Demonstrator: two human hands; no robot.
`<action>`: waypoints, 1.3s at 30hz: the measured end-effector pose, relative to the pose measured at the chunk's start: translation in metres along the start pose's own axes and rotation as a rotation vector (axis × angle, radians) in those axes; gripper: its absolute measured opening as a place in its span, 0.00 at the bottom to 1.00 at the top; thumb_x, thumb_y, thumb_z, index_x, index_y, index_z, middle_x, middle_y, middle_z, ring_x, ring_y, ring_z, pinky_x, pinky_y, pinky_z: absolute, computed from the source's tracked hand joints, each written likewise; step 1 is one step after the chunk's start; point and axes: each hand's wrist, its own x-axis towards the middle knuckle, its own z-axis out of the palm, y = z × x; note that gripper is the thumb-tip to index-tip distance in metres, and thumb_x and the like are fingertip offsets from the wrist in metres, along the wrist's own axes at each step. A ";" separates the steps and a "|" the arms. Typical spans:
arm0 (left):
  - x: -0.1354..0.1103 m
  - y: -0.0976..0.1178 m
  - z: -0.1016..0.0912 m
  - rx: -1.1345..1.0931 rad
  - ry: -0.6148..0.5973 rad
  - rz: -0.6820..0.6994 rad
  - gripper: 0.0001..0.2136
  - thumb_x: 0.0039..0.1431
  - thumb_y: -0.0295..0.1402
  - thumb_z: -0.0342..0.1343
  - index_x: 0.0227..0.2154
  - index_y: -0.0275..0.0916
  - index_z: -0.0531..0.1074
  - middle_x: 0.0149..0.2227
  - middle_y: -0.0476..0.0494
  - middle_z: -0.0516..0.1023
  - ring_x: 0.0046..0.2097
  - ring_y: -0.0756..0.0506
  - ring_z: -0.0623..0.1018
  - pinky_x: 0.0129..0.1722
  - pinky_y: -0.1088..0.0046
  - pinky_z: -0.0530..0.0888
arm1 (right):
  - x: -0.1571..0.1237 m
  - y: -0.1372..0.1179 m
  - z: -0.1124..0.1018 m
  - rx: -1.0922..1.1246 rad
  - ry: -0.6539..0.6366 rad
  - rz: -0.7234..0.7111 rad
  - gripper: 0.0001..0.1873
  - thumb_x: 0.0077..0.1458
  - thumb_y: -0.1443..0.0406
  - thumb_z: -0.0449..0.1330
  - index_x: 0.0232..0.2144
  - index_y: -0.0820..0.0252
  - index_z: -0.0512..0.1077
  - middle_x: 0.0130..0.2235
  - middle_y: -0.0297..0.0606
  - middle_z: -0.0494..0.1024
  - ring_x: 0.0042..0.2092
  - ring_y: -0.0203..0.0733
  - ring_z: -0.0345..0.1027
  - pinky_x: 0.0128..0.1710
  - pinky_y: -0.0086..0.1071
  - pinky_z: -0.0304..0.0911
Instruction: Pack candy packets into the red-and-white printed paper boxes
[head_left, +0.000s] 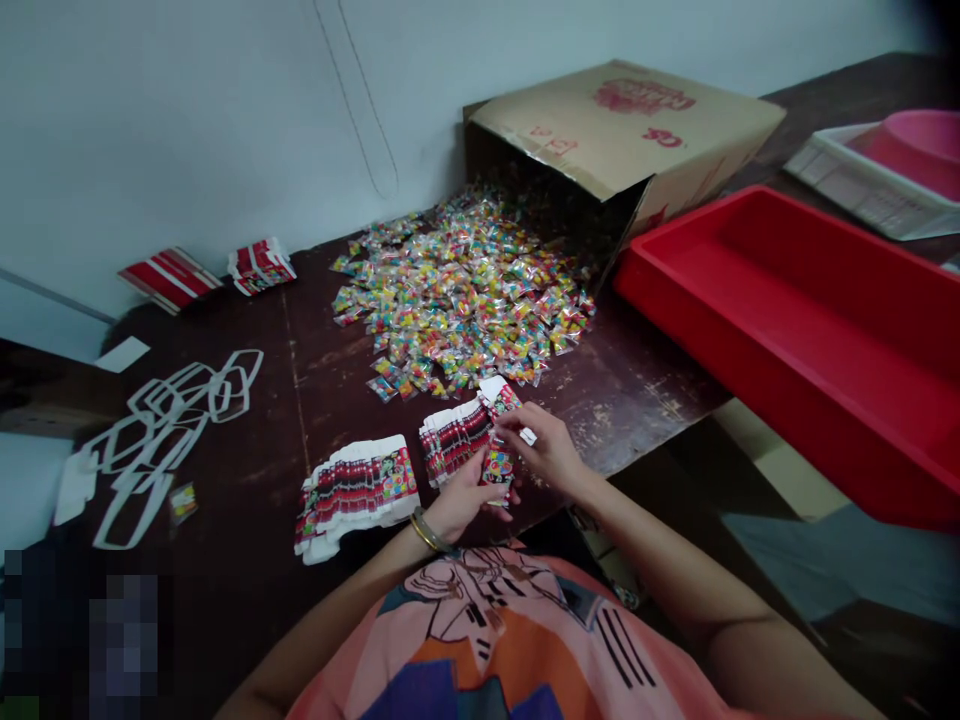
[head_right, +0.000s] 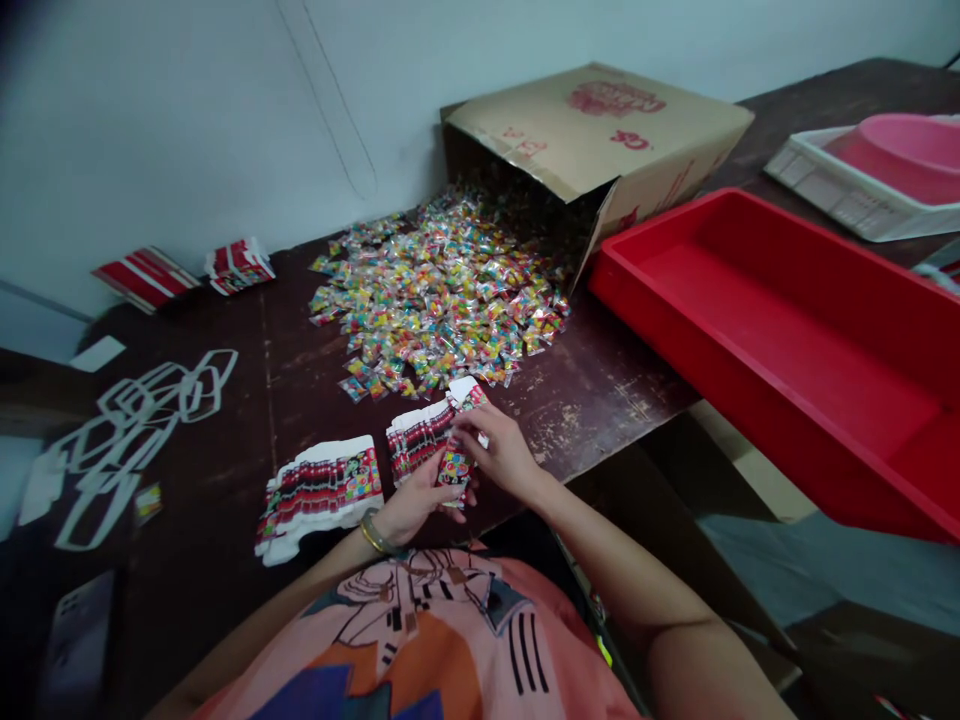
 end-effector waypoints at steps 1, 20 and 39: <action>0.000 -0.003 0.002 0.005 0.014 0.000 0.32 0.49 0.30 0.61 0.58 0.43 0.57 0.40 0.41 0.75 0.34 0.46 0.77 0.24 0.77 0.73 | -0.001 0.000 0.002 0.021 0.036 0.034 0.09 0.59 0.61 0.55 0.38 0.57 0.73 0.36 0.39 0.75 0.36 0.41 0.67 0.39 0.34 0.65; 0.004 -0.008 0.001 0.106 0.226 0.073 0.28 0.55 0.56 0.49 0.42 0.35 0.74 0.30 0.40 0.77 0.27 0.45 0.74 0.19 0.72 0.67 | -0.026 0.002 0.000 0.120 -0.182 0.052 0.15 0.62 0.58 0.52 0.35 0.54 0.77 0.53 0.41 0.68 0.54 0.46 0.62 0.56 0.42 0.55; 0.008 -0.003 -0.015 0.062 0.122 0.054 0.15 0.51 0.38 0.53 0.36 0.34 0.77 0.33 0.42 0.77 0.35 0.44 0.74 0.30 0.71 0.72 | -0.025 -0.014 -0.005 0.207 -0.295 0.023 0.13 0.60 0.61 0.57 0.44 0.55 0.77 0.43 0.41 0.75 0.44 0.40 0.69 0.46 0.35 0.64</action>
